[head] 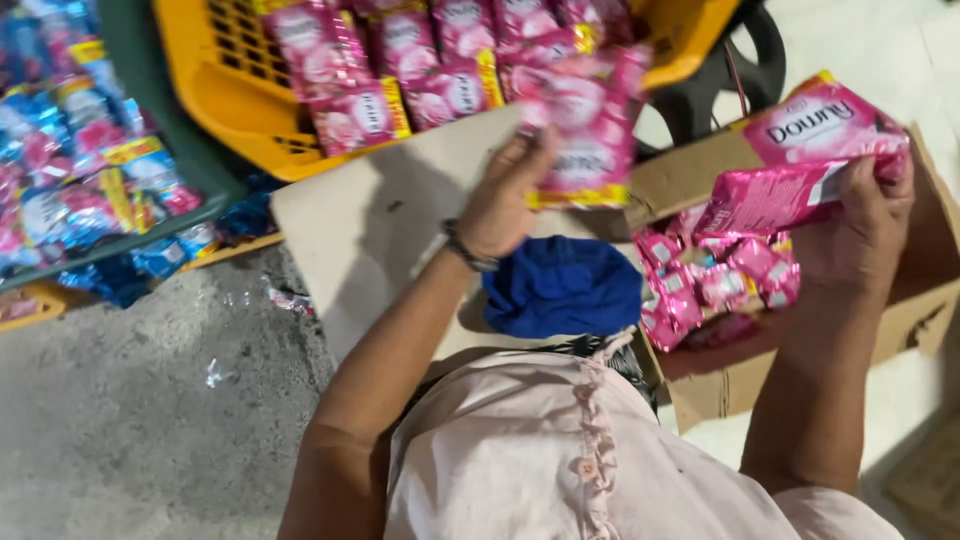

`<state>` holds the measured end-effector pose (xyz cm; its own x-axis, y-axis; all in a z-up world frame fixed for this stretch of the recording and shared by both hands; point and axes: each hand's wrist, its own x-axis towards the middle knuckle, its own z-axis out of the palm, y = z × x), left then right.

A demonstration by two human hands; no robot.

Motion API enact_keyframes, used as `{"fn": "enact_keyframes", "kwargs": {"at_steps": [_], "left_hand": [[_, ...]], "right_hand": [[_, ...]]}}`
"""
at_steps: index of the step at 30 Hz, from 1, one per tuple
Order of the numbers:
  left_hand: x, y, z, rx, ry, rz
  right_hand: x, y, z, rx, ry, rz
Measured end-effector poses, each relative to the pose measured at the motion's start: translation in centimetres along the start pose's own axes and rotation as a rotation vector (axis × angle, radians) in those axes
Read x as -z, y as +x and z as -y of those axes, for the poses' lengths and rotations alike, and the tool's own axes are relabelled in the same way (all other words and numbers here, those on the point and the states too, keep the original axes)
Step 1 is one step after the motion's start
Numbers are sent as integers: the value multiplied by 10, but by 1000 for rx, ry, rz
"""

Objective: Wiping dust off individual fabric softener sachets and organizing them into a plastic display basket.

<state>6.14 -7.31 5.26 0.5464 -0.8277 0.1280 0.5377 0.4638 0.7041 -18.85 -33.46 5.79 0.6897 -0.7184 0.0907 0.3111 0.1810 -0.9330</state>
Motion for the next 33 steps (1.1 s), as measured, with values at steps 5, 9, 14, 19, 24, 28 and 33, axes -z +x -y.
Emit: {"fn": "enact_keyframes", "kwargs": {"at_steps": [5,9,14,19,24,28,33], "left_hand": [[68,-27,-82,-179,10,-224],[143,-55,-56,-200,84,-532],[187,-88,-13,-132,-124,-708],[185,-89,-6,-138,-118,-684],[197,-80,-7,-287,-154,-704],[227,-83,-21,-381,-201,-710],[218,-91,-46,-402,-211,-747]], "right_hand": [[-79,47,-63,-245,308,28],[-196,42,-123,-441,90,-64],[-196,2,-190,-409,-206,-73],[-172,-6,-191,-359,-258,25],[-179,7,-179,-306,-209,4],[-209,19,-159,-244,-61,12],[-225,26,-147,-253,4,127]]}}
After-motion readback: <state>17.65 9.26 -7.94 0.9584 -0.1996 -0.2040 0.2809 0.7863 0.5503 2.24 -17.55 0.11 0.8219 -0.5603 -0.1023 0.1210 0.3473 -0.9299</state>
